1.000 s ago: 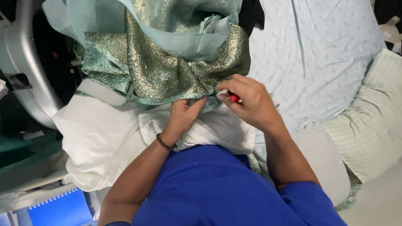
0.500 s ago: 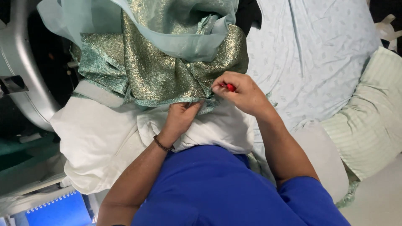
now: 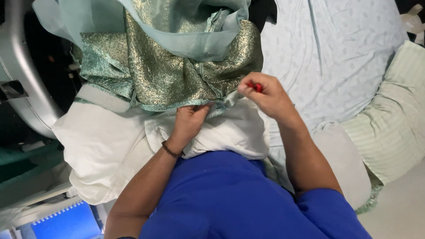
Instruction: The person uses red-handled scissors to cut a piece of shiny, light green fabric that is resting on their lap. They hold the fabric with their left hand and carefully snip along the edge with their right hand, occasionally adjusting the material to continue the cut.
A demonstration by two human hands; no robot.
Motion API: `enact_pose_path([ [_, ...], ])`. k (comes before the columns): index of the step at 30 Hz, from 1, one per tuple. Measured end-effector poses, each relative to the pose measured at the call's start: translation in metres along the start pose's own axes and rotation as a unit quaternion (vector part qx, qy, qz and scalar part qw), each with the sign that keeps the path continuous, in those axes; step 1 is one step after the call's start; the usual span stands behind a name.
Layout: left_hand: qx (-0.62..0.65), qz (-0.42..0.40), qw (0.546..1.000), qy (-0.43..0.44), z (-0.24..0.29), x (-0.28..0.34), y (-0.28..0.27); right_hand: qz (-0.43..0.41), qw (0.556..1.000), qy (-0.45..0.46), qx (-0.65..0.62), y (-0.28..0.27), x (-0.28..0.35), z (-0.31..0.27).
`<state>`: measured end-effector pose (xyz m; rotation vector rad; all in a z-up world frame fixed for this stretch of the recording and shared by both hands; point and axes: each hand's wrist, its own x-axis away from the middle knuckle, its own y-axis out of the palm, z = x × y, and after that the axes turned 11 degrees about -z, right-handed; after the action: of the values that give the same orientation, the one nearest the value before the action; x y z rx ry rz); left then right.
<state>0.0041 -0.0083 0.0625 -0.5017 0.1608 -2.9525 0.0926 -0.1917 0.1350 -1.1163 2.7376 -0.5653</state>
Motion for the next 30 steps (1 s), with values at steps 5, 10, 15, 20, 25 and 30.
enact_pose_path([
  [5, 0.064, -0.010, 0.997, 0.036, -0.012, 0.002, -0.014, 0.072, 0.991, 0.102, 0.037, -0.051, 0.051, 0.071],
  [10, 0.132, -0.041, 0.987, 0.086, -0.062, -0.007, -0.020, 0.204, 0.939, 0.260, 0.096, -0.091, 0.116, 0.116],
  [15, 0.058, -0.054, 0.997, 0.024, -0.010, 0.004, -0.043, 0.034, 0.882, 0.317, 0.348, -0.079, 0.116, 0.119],
  [20, 0.096, -0.011, 0.993, 0.060, -0.010, 0.002, -0.035, 0.070, 0.974, -0.009, 0.216, -0.025, 0.052, 0.037],
  [25, 0.146, 0.021, 0.986, 0.076, -0.040, -0.007, -0.027, 0.037, 0.969, -0.146, 0.196, 0.011, 0.019, 0.004],
  [30, 0.093, -0.013, 0.993, 0.070, -0.015, -0.002, -0.031, 0.007, 0.965, -0.164, 0.205, 0.032, 0.017, -0.009],
])
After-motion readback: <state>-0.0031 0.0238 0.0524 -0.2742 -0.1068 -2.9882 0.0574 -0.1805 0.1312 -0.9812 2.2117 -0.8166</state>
